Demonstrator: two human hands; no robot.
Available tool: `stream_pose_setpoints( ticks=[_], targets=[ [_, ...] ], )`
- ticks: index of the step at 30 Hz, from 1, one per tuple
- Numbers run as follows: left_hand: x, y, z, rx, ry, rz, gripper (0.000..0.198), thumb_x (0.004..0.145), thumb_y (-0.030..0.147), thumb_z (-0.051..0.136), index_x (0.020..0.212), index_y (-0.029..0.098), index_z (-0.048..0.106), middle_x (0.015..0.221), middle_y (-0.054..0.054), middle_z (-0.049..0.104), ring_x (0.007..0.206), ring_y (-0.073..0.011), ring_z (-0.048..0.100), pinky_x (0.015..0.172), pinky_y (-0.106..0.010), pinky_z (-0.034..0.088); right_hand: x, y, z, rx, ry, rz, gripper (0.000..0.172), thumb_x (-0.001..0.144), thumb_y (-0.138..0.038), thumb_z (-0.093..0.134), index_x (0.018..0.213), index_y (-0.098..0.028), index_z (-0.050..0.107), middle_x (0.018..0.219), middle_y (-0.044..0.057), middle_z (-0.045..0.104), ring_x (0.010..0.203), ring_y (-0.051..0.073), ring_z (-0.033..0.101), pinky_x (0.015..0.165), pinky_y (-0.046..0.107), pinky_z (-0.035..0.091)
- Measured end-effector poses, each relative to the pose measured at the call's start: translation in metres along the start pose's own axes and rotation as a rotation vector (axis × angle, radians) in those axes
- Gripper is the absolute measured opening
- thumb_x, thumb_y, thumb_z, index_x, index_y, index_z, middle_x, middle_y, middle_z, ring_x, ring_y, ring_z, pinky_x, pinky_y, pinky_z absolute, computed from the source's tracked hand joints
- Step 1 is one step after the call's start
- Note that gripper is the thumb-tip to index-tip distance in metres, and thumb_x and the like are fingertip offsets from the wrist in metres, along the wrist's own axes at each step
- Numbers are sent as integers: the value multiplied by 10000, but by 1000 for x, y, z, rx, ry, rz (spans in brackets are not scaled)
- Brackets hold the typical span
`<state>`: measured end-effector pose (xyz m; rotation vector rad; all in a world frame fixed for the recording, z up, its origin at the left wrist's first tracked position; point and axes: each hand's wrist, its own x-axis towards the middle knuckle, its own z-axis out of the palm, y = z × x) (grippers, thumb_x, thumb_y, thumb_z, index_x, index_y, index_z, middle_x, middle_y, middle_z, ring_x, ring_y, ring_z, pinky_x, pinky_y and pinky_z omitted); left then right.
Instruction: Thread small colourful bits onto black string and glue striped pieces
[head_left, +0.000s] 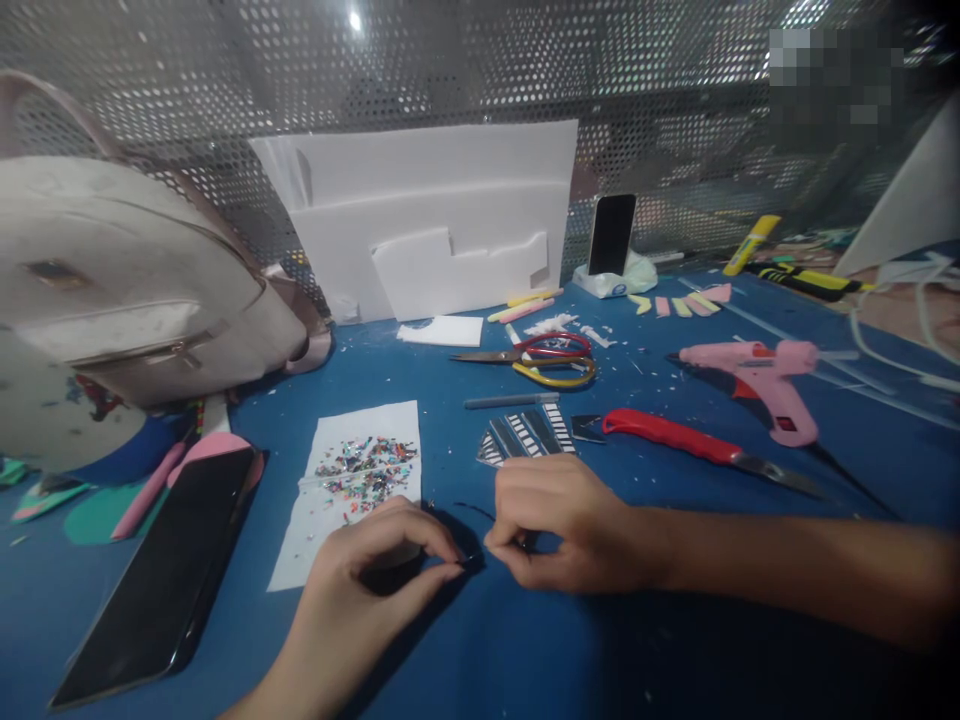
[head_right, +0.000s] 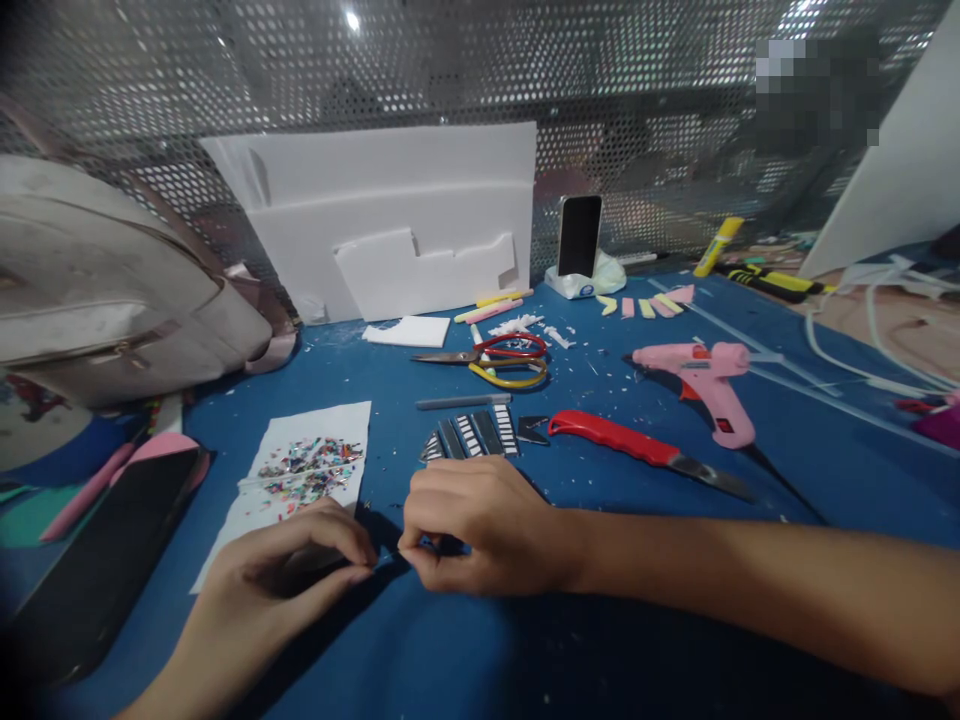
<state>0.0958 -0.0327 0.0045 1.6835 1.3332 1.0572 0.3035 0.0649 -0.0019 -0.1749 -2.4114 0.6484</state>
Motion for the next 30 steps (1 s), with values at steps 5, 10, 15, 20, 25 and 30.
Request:
stream_pose_setpoints(
  ticks=[5,10,15,20,25,30],
  targets=[
    [0,0,0,2,9,6,76,817,155,676,769,212,691,766,-3,698,748,-133,652,687,-233,507,1,0,0,-2,5,-5,102,815,-136,572,734,-184,533,680,-45,513,642,82,432,611,229,338],
    [0,4,1,11,10,8,90,815,147,665,748,202,688,766,-16,701,745,-149,657,682,-259,512,0,1,0,-20,-23,-11,98,834,-163,547,741,-193,543,681,-39,515,649,92,437,618,241,342],
    [1,4,1,9,9,19,90,821,146,657,764,208,688,768,-17,698,741,-150,654,669,-263,511,0,1,1,-31,-31,-22,112,840,-166,531,732,-194,547,673,-34,520,648,100,439,604,248,338],
    [-1,3,1,11,7,27,101,823,128,657,772,211,683,772,-8,692,752,-137,652,685,-246,510,-1,1,2,-44,-66,-32,89,841,-173,535,759,-196,560,696,-27,545,670,110,456,619,256,346],
    [-2,2,1,21,7,36,111,826,116,650,765,206,670,784,-4,682,769,-129,646,699,-234,507,0,1,1,-37,-56,-30,78,846,-177,549,770,-192,560,701,-32,549,669,102,464,623,247,354],
    [-1,4,3,9,12,34,123,827,112,636,746,201,662,773,-8,675,762,-136,646,689,-245,506,0,0,0,-22,-41,-20,79,842,-167,548,769,-194,561,702,-31,553,666,102,464,627,247,356]
  ],
)
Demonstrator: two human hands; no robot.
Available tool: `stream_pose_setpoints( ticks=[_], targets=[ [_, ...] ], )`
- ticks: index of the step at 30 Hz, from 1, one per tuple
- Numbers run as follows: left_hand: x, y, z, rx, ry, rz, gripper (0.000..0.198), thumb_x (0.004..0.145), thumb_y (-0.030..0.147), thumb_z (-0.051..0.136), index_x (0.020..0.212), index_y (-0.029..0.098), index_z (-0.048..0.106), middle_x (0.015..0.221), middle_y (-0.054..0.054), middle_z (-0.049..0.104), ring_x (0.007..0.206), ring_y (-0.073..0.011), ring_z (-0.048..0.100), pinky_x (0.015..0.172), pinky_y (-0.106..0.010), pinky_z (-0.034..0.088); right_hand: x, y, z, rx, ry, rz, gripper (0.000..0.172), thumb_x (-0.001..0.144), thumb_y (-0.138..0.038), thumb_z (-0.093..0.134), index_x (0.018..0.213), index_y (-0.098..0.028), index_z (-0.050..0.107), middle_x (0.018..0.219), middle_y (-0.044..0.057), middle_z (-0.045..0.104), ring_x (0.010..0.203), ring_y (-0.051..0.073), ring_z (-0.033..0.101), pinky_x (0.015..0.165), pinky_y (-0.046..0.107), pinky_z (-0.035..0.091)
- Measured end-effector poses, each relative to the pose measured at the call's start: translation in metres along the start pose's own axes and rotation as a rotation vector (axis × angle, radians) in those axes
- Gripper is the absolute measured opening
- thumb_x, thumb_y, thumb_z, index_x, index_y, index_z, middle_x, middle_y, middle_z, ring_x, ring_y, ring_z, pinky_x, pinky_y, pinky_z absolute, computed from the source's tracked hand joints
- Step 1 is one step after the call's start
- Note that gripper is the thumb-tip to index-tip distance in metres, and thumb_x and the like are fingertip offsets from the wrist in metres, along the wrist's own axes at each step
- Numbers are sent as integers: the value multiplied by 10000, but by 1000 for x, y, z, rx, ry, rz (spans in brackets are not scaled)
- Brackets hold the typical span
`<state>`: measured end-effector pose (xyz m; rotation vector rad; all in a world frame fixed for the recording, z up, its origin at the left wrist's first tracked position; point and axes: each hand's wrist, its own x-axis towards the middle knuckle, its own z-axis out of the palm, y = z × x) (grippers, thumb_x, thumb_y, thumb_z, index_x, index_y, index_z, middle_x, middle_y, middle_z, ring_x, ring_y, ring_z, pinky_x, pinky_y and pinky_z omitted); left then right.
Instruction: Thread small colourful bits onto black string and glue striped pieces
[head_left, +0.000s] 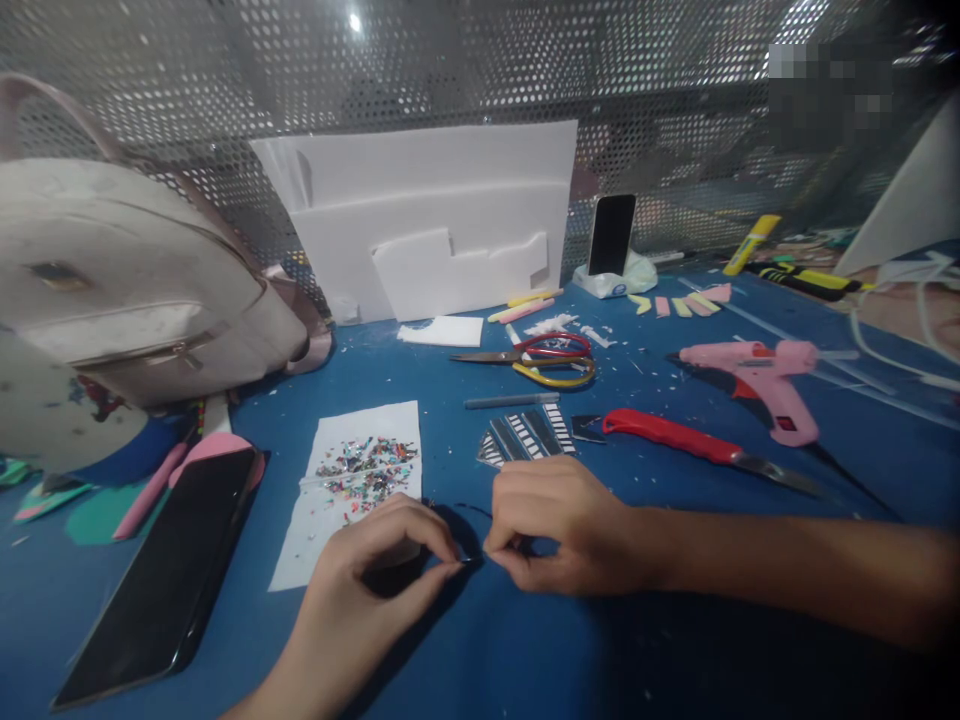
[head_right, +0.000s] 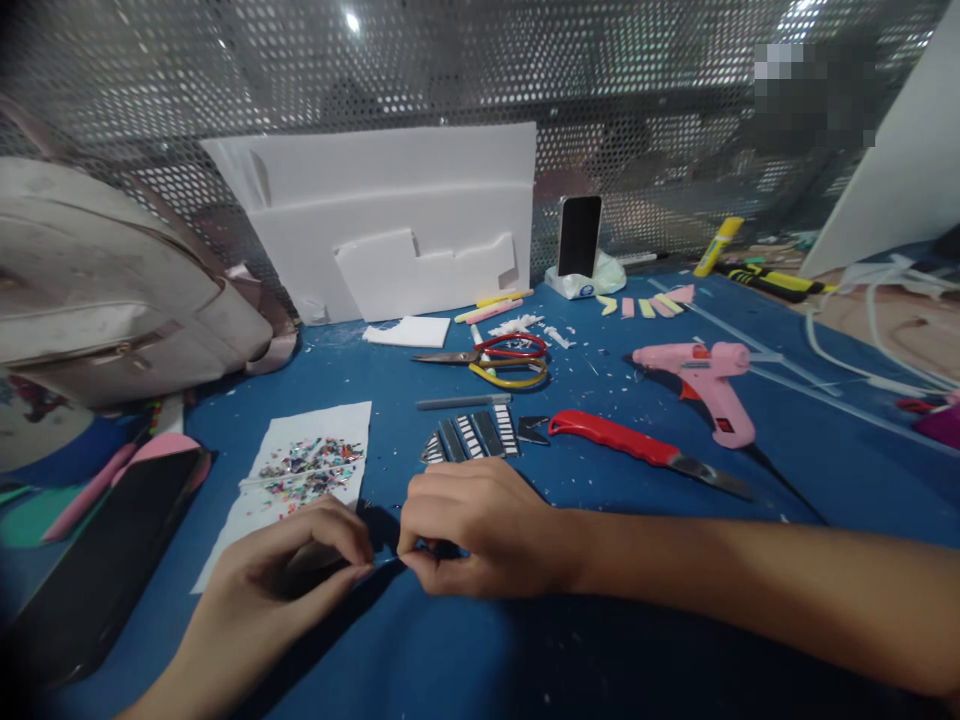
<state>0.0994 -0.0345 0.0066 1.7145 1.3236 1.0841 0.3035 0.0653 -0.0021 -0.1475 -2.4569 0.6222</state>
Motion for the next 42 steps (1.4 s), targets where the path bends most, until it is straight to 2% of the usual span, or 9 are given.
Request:
stream_pose_setpoints(
  ticks=[6,10,16,20,23,30,35,40,42],
  targets=[
    [0,0,0,25,3,-6,108,826,128,632,749,202,649,778,-11,673,750,-139,646,673,-248,510,1,-1,-1,32,11,19,90,832,-149,559,752,-192,555,693,-30,546,659,99,465,618,247,361],
    [-1,-1,0,123,2,9,92,857,140,595,821,210,643,819,-15,675,775,-154,645,685,-266,510,3,-1,-2,157,90,135,86,808,-105,574,755,-171,560,699,-27,527,643,83,475,594,218,376],
    [-6,-2,6,601,-226,315,334,927,194,516,1258,214,544,1109,-89,646,950,-244,574,838,-413,471,4,1,-2,286,153,338,75,789,-94,602,760,-156,574,706,-32,506,607,69,456,554,192,376],
    [-8,-6,14,869,-274,420,468,899,352,581,1315,150,513,1149,-134,619,963,-294,552,847,-454,465,4,1,-3,295,149,335,70,793,-105,611,755,-152,578,695,-35,499,604,69,454,563,196,381],
    [-8,-6,17,940,-246,485,424,907,350,562,1274,138,547,1133,-131,624,977,-298,553,874,-460,456,3,1,-3,293,143,327,67,797,-118,619,758,-153,576,693,-36,498,603,69,455,559,195,376],
    [-7,-1,13,855,-306,382,446,883,269,587,1309,163,510,1149,-129,590,975,-298,536,831,-443,496,4,1,-3,279,145,299,57,816,-135,608,777,-156,572,700,-32,497,610,70,462,553,191,369],
    [-8,-2,11,705,-324,299,446,910,230,560,1341,191,452,1204,-122,568,1051,-273,533,876,-412,487,3,1,-2,264,147,282,59,820,-134,598,774,-157,570,692,-39,487,604,64,454,551,190,363],
    [-5,-3,4,446,-184,285,168,907,118,561,1038,218,590,989,-34,668,928,-185,605,836,-320,471,1,3,-1,288,156,292,47,812,-130,605,785,-157,579,705,-36,494,607,62,457,543,190,364],
    [-3,-2,0,376,-163,292,153,892,84,569,923,223,624,893,-3,690,845,-162,624,797,-298,469,1,3,-1,299,162,303,52,810,-132,608,776,-155,576,702,-35,493,603,63,454,539,192,364]
  ],
)
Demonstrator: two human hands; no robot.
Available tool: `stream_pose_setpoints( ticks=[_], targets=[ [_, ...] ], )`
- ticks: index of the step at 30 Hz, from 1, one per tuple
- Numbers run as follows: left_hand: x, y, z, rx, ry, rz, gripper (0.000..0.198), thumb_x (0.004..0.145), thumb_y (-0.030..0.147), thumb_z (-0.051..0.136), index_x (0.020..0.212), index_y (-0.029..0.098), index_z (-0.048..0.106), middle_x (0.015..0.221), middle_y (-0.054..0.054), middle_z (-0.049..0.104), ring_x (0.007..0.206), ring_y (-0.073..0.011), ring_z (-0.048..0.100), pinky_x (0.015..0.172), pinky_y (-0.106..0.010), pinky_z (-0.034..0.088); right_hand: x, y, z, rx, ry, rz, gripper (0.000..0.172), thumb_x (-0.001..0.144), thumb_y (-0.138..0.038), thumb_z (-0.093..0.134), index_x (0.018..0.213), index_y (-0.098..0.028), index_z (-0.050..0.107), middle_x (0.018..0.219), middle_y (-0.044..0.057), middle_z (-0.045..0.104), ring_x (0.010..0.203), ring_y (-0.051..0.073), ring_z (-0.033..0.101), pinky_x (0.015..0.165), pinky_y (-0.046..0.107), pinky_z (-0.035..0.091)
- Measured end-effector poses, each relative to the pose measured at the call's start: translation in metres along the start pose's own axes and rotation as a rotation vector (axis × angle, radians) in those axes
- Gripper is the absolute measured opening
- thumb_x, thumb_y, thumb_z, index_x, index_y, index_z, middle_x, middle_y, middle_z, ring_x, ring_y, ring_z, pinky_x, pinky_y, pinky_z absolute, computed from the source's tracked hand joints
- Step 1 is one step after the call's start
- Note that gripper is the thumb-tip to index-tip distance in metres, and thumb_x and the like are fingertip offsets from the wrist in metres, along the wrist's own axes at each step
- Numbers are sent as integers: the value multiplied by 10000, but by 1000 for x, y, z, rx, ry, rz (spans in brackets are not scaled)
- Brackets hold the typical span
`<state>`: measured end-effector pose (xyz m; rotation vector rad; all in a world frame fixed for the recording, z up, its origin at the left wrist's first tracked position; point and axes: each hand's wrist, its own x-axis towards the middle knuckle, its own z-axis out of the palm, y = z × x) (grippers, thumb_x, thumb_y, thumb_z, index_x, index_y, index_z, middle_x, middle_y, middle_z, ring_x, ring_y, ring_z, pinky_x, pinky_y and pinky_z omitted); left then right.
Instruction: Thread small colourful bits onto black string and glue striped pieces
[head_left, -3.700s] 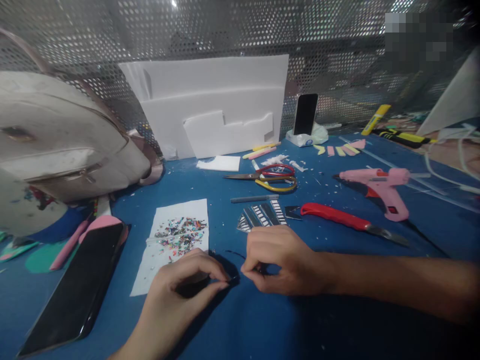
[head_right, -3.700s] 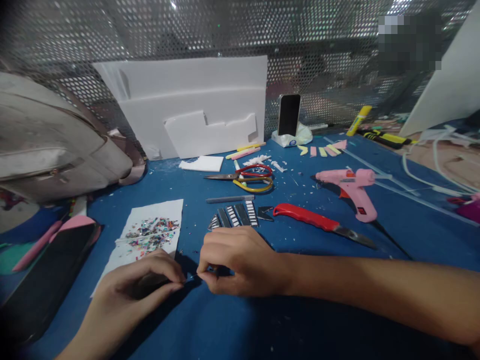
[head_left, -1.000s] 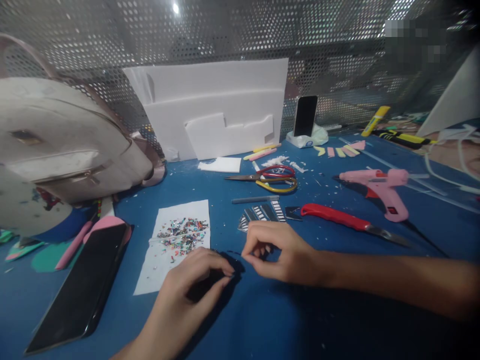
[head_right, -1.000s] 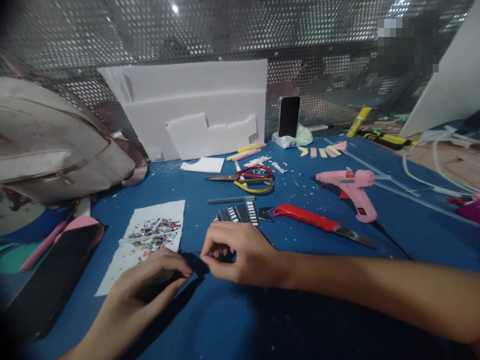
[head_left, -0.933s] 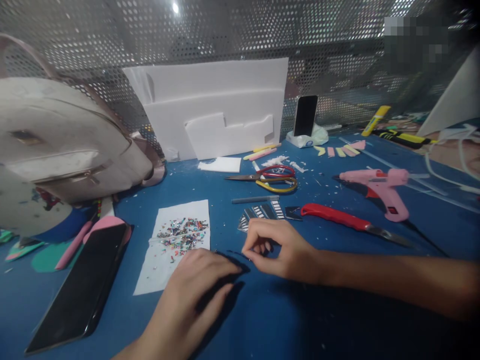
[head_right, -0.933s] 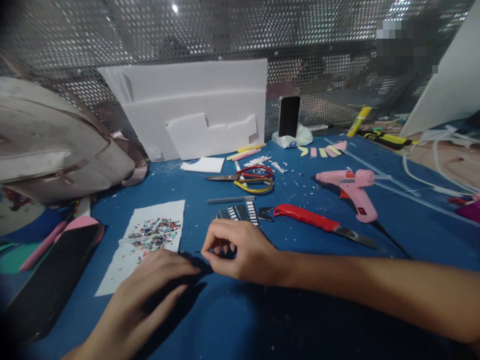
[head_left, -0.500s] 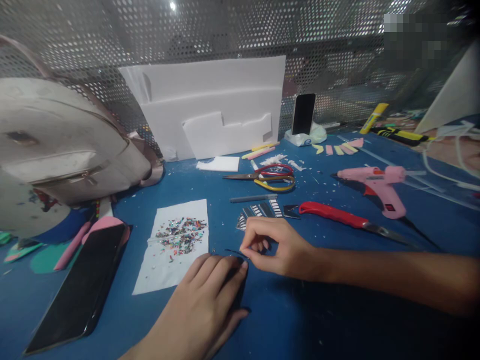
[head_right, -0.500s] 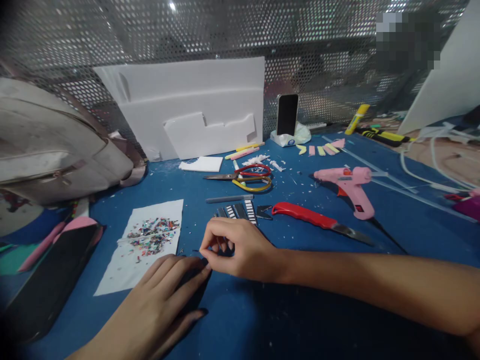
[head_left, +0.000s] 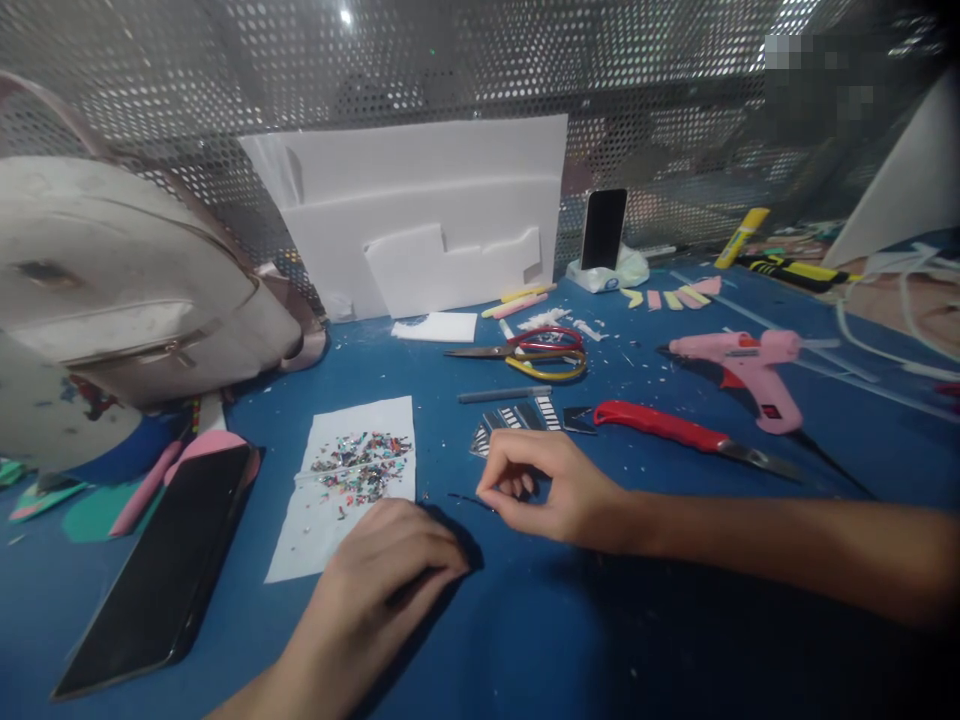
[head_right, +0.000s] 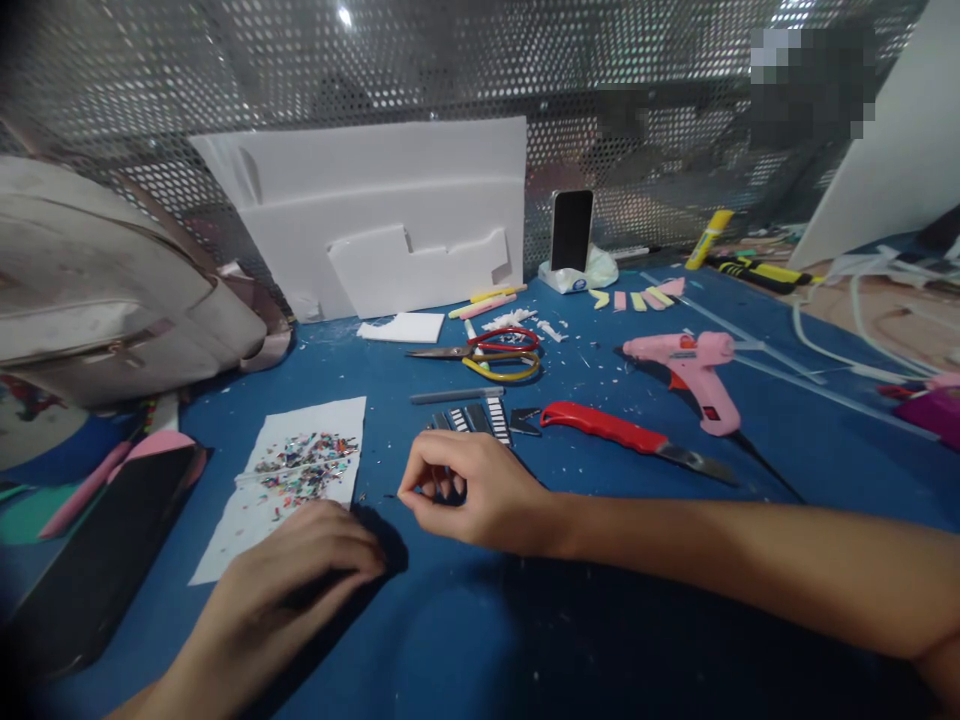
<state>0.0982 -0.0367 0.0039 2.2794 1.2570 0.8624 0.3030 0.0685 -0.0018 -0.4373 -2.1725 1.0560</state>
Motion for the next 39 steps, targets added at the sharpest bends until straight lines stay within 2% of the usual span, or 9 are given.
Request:
stream_pose_setpoints(
  ticks=[7,12,15,18,23,28,34,39],
  targets=[
    [3,-2,-4,-115,24,-158,135,885,124,595,847,234,662,847,17,711,814,-145,651,760,-264,488,2,-3,-1,12,-3,3,83,779,-87,625,746,-148,580,684,-37,502,594,59,458,544,189,377],
    [2,-13,-14,81,9,-72,157,888,140,596,988,256,629,918,18,700,854,-154,638,785,-280,461,2,0,-1,29,-7,-39,80,788,-85,635,758,-139,584,692,-32,507,600,54,464,558,186,395],
    [3,-20,-25,172,-11,-56,160,893,149,594,998,269,606,910,25,687,844,-160,626,800,-297,436,3,2,-2,31,-8,-56,88,789,-70,626,757,-138,582,688,-32,501,601,55,461,551,186,393],
    [2,-25,-30,160,-43,-83,163,904,134,568,981,275,598,924,28,674,865,-159,617,821,-301,423,3,2,-2,26,-13,-49,82,794,-79,624,758,-139,583,688,-29,500,600,59,462,543,195,391],
    [1,-26,-22,93,-110,-146,100,891,205,610,962,274,618,958,10,646,915,-184,597,799,-312,430,3,2,-2,37,-13,-48,76,796,-85,628,756,-135,586,684,-29,499,593,58,462,543,196,396],
    [5,-21,-12,96,-128,-214,11,878,256,629,885,251,636,971,-15,604,923,-221,557,794,-355,399,3,1,-1,36,-28,-27,65,794,-93,635,764,-131,592,688,-28,502,597,59,460,545,195,392],
    [6,-18,-7,66,-132,-231,94,889,180,591,851,249,643,926,-2,597,894,-206,550,801,-353,374,4,-1,0,29,-31,-37,80,791,-90,628,757,-144,580,675,-39,485,582,59,448,537,189,381],
    [6,-15,-6,43,-100,-224,98,894,188,578,837,244,633,919,2,625,903,-199,562,832,-358,376,2,-2,0,12,-43,-56,77,803,-102,618,767,-154,574,686,-38,488,596,62,454,546,189,381]
  ],
)
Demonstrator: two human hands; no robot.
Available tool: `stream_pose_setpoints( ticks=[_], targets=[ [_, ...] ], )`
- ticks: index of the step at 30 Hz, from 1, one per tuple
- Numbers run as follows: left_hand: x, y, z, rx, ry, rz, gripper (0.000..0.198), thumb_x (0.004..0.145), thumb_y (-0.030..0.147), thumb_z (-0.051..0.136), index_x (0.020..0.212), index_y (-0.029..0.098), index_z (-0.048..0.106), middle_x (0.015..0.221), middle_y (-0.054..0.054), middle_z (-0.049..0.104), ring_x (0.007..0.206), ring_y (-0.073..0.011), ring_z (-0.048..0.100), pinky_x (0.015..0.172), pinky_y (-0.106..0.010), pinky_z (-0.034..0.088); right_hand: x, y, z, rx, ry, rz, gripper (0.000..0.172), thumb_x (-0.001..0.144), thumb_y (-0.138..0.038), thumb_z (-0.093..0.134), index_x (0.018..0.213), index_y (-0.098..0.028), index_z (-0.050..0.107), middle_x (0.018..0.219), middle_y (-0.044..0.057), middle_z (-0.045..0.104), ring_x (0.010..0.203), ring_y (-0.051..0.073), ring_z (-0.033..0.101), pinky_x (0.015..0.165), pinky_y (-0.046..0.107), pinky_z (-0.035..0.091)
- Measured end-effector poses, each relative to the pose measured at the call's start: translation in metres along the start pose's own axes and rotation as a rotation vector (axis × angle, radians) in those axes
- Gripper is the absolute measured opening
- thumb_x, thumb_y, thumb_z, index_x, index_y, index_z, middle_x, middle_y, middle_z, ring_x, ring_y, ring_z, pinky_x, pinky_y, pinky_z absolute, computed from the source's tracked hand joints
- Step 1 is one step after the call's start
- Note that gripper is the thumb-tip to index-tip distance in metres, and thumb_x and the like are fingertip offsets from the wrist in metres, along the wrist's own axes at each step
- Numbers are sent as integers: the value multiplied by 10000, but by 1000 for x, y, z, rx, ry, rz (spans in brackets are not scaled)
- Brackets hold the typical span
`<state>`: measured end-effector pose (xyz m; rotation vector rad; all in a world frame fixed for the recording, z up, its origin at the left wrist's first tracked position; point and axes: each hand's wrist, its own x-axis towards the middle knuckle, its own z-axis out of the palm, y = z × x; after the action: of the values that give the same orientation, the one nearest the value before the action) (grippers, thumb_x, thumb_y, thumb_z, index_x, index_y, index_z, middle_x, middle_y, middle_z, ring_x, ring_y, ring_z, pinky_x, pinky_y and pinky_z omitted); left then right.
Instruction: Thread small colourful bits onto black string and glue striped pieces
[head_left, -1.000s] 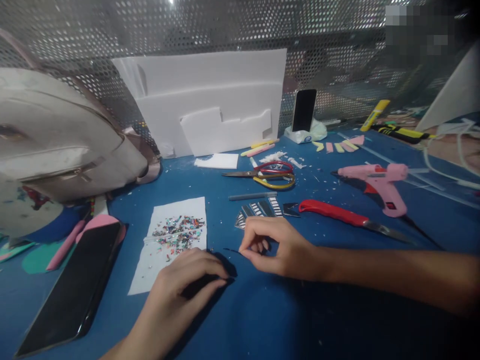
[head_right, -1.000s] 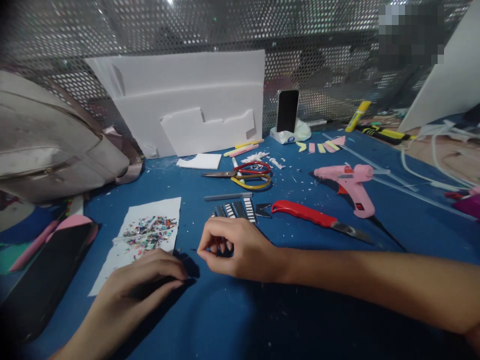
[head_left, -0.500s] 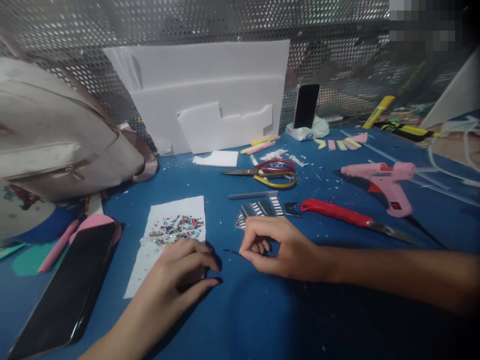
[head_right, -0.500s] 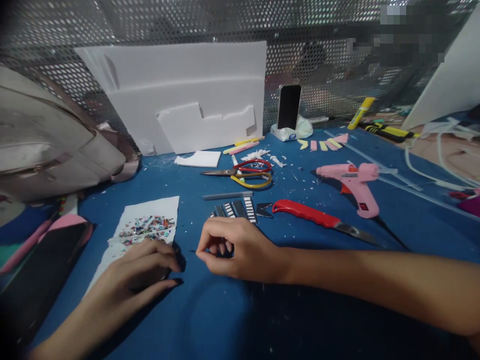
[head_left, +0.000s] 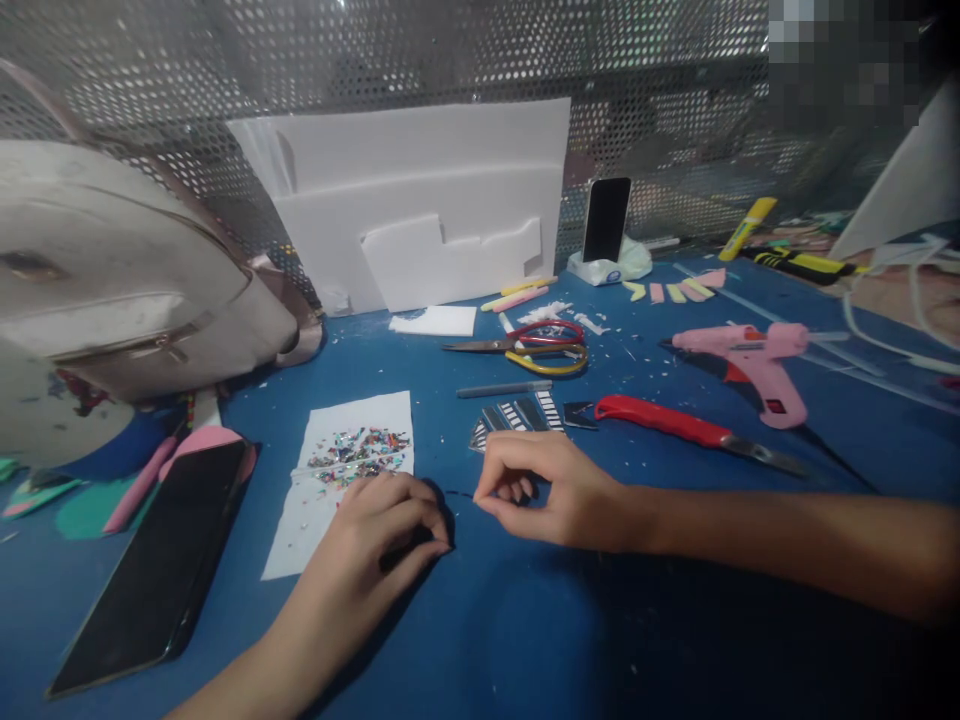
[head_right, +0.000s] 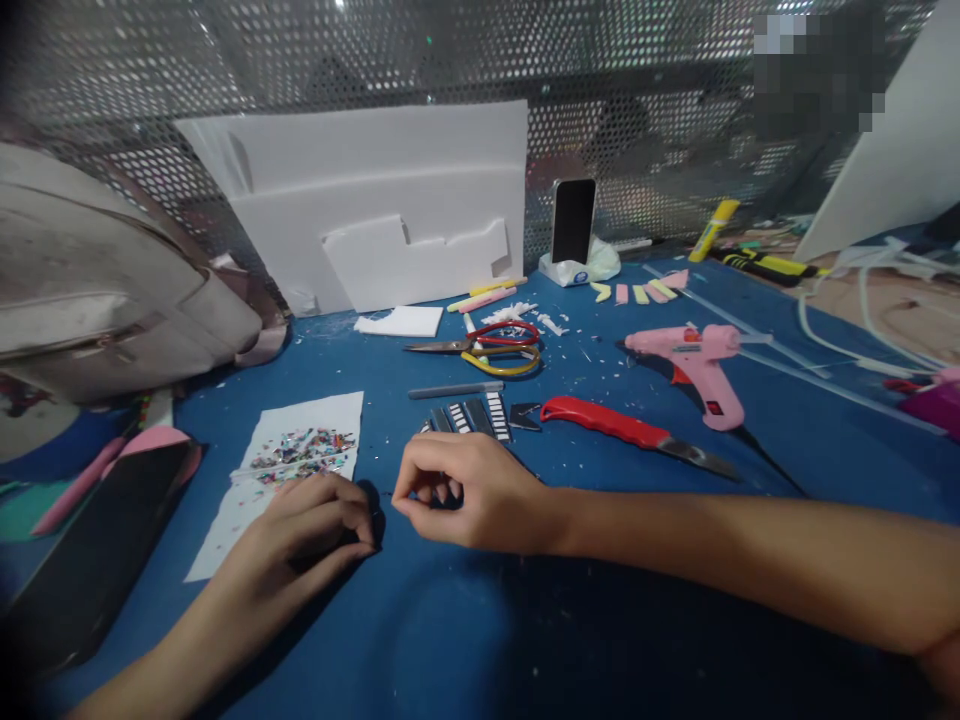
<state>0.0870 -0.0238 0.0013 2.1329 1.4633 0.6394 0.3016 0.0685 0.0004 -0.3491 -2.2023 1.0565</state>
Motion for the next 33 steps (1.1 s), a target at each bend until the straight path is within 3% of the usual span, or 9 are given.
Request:
stream_pose_setpoints(
  ticks=[7,13,18,23,33],
  targets=[
    [-4,5,1,-346,123,-243,65,859,240,621,811,245,664,787,22,666,733,-144,615,649,-240,458,-2,-1,1,2,-9,-1,84,803,-99,618,763,-154,568,690,-40,488,600,57,449,548,181,380],
    [-3,4,5,-433,215,-215,59,791,190,695,774,246,686,789,21,694,765,-136,655,701,-227,502,-1,-3,0,-23,-28,-31,84,802,-91,608,758,-154,573,694,-31,516,616,68,468,561,186,391],
    [-3,6,5,-505,286,-236,171,757,133,696,882,238,647,772,20,707,751,-141,680,695,-235,554,-1,-3,0,-51,-63,-44,81,801,-83,586,770,-157,577,707,-23,535,636,78,487,586,197,408],
    [-2,10,3,-498,305,-225,192,755,134,695,898,245,632,740,32,712,726,-128,683,670,-211,558,-2,-1,0,-130,-103,-50,80,807,-95,583,780,-168,564,736,-30,534,673,75,492,612,207,388],
    [-3,11,4,-473,302,-209,242,766,130,680,942,274,599,753,54,742,759,-117,699,681,-185,557,-1,-3,2,-390,-106,-242,102,837,-142,521,746,-182,540,697,-25,517,646,105,413,612,246,351]
  ],
)
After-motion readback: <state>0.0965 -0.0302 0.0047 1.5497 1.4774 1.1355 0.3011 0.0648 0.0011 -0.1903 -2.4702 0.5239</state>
